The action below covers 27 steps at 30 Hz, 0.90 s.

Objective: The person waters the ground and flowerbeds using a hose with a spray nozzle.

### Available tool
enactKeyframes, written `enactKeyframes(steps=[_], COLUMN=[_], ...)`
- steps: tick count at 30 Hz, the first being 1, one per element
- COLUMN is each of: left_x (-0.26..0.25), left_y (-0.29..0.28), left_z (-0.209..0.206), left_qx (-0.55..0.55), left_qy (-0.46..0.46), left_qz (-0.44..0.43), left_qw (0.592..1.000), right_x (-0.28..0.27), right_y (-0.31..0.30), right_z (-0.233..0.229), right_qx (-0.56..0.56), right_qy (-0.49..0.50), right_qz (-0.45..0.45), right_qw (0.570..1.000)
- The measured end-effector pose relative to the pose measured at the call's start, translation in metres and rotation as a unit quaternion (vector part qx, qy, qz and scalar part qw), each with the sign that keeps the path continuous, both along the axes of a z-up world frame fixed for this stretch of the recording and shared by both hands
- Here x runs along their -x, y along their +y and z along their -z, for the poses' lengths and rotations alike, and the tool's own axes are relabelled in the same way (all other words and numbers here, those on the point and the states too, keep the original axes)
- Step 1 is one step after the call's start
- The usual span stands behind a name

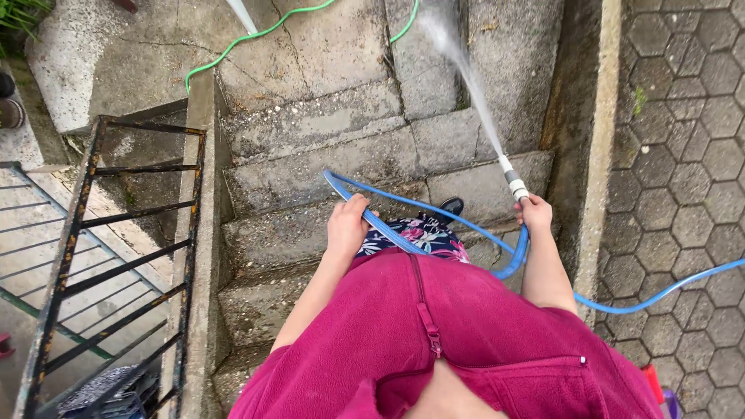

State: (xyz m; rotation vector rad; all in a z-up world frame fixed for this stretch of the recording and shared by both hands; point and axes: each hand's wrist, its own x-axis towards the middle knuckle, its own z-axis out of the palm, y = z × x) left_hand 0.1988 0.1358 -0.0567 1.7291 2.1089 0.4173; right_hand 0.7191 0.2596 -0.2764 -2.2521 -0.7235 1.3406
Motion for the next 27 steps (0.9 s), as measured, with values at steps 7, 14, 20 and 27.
enactKeyframes(steps=[7,14,20,27], left_x=[-0.058,-0.094,-0.095,-0.101], left_y=[0.039,0.047,0.055,0.077], left_z=[-0.005,-0.021,-0.016,-0.003], left_qx=[-0.075,-0.133,-0.115,-0.081], left_qy=[0.017,-0.013,-0.001,-0.017], left_qz=[-0.004,-0.051,-0.078,-0.093], left_qw=[0.997,0.99,0.99,0.992], right_x=[-0.029,-0.034,-0.025,-0.013], right_y=[0.075,0.118,0.139,0.16], right_z=[-0.04,-0.066,-0.041,-0.055], right_qx=[-0.019,-0.057,-0.073,-0.072], right_qy=[-0.021,-0.024,-0.055,-0.005], right_qz=[-0.075,-0.089,-0.121,-0.095], right_qw=[0.997,0.994,0.988,0.993])
